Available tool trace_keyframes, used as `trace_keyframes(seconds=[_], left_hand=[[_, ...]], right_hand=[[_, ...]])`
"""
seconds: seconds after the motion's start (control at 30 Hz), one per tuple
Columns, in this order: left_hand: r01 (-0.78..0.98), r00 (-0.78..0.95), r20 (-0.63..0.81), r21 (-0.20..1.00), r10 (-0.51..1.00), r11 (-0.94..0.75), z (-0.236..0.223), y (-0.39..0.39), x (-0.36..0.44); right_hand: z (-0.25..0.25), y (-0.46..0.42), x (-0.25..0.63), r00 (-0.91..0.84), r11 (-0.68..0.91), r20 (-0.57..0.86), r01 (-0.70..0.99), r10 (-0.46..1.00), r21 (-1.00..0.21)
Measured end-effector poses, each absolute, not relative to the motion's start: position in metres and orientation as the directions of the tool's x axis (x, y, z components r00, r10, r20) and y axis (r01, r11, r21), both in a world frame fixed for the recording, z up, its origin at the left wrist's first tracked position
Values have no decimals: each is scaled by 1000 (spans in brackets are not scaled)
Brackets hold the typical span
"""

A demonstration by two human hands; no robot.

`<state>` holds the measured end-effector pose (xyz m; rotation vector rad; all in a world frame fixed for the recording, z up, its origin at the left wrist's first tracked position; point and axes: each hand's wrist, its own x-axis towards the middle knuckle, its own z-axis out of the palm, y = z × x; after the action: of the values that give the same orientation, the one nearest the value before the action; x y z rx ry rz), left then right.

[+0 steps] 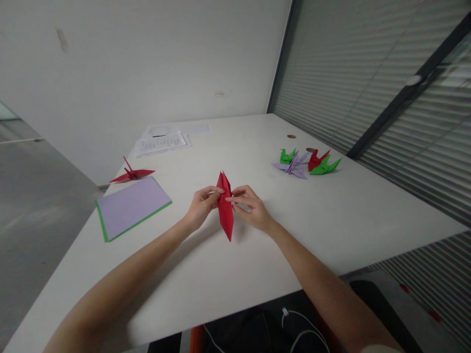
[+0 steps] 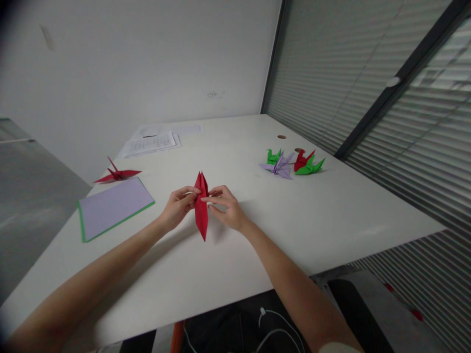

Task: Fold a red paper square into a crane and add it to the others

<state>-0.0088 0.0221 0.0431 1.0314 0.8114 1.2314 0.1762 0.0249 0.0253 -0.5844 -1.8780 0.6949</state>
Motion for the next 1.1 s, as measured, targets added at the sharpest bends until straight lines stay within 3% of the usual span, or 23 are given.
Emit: trace_keyframes(seconds=[0.33,0.47,0.63,0.87,1.1], left_hand=[[-305,308,46,951,950,53,46,20,-12],[-209,308,220,965,926,-159,42,23,-14],[-59,324,425,901,845,-431,37,24,-16],[75,268,466,863,843,-500,40,24,-20],[132,279,465,848,840,-514,45,18,-15]], right_hand=[[24,31,176,-321,658,625,-6,712,-753],[21,34,176,-231,581,583,-82,779,-810],[17,37,177,-203,546,561,-132,802,-828],[26,33,177,-254,510,534,-160,806,-845],[28,30,170,-149,422,460,-231,875,-877]])
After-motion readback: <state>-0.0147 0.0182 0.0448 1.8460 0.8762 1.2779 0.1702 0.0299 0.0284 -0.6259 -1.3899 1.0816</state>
